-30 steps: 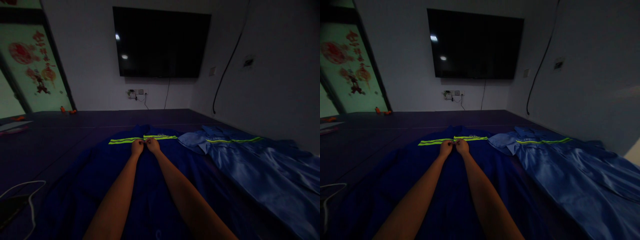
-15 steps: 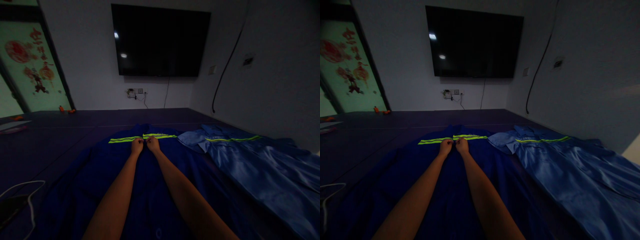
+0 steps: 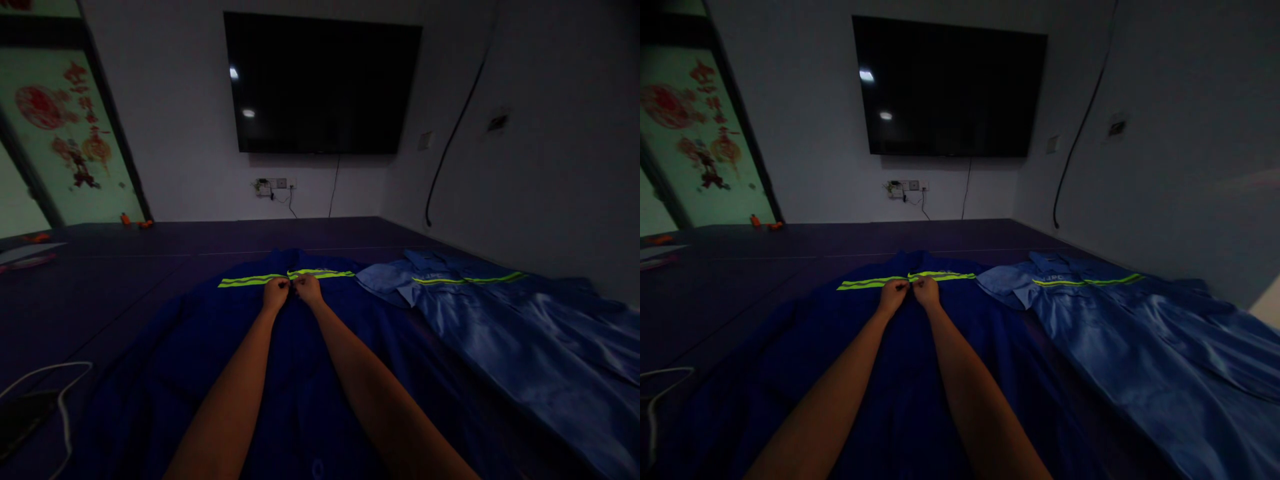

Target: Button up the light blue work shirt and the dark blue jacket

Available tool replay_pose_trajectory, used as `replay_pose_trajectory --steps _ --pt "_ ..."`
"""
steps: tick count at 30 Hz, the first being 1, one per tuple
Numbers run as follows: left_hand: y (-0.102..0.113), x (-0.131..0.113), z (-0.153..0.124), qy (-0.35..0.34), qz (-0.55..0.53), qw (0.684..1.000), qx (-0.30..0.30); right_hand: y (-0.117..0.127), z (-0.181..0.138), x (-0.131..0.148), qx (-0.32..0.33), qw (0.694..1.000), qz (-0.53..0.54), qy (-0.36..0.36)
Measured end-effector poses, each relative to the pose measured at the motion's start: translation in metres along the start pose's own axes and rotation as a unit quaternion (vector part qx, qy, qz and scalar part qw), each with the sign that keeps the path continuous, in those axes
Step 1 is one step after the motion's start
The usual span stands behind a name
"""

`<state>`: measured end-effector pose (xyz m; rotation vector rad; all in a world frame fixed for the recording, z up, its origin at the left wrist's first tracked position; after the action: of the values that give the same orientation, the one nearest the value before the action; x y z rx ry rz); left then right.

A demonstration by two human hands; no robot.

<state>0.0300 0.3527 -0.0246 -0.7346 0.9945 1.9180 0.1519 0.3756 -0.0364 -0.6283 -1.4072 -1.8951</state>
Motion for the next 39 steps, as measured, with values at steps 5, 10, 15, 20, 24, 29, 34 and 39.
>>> replay_pose_trajectory --steps 5,10,15,20,24,29,34,39 --pt "0.0 0.002 0.0 0.007 -0.001 1.0 -0.002 -0.004 0.0 -0.003 0.006 0.999 0.048 -0.01" --pt "-0.002 0.009 0.0 0.028 0.009 1.0 -0.005 -0.004 0.003 -0.004 -0.001 0.999 0.041 0.001" --pt "-0.003 0.01 0.001 0.024 0.013 1.0 -0.004 -0.001 0.006 -0.004 -0.045 0.999 0.02 0.022" --pt "-0.004 0.009 0.002 0.028 0.019 0.999 0.001 -0.003 0.007 -0.006 -0.053 0.997 0.033 0.038" --pt "-0.004 0.005 0.001 0.021 0.026 0.999 0.013 -0.003 0.006 -0.003 -0.04 0.998 0.013 0.055" --pt "-0.005 -0.001 0.001 -0.006 0.042 0.999 0.027 -0.005 0.002 0.009 -0.005 0.993 -0.052 0.111" --pt "-0.007 0.001 0.003 -0.009 0.047 0.998 0.041 -0.006 0.001 0.014 0.011 0.986 -0.098 0.134" --pt "-0.009 0.004 0.003 -0.002 0.039 0.998 0.055 -0.004 -0.002 0.026 0.058 0.964 -0.148 0.211"
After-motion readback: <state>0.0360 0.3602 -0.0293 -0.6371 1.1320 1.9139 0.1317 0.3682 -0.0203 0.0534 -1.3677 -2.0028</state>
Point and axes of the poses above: each hand's wrist, its own z-axis towards the middle knuckle, its own y-axis out of the back of the hand, x = y × z, the point moved 7 cm from there along z, towards the middle knuckle, and after that the axes turned 6 degrees about -z, right-handed, at the moved point
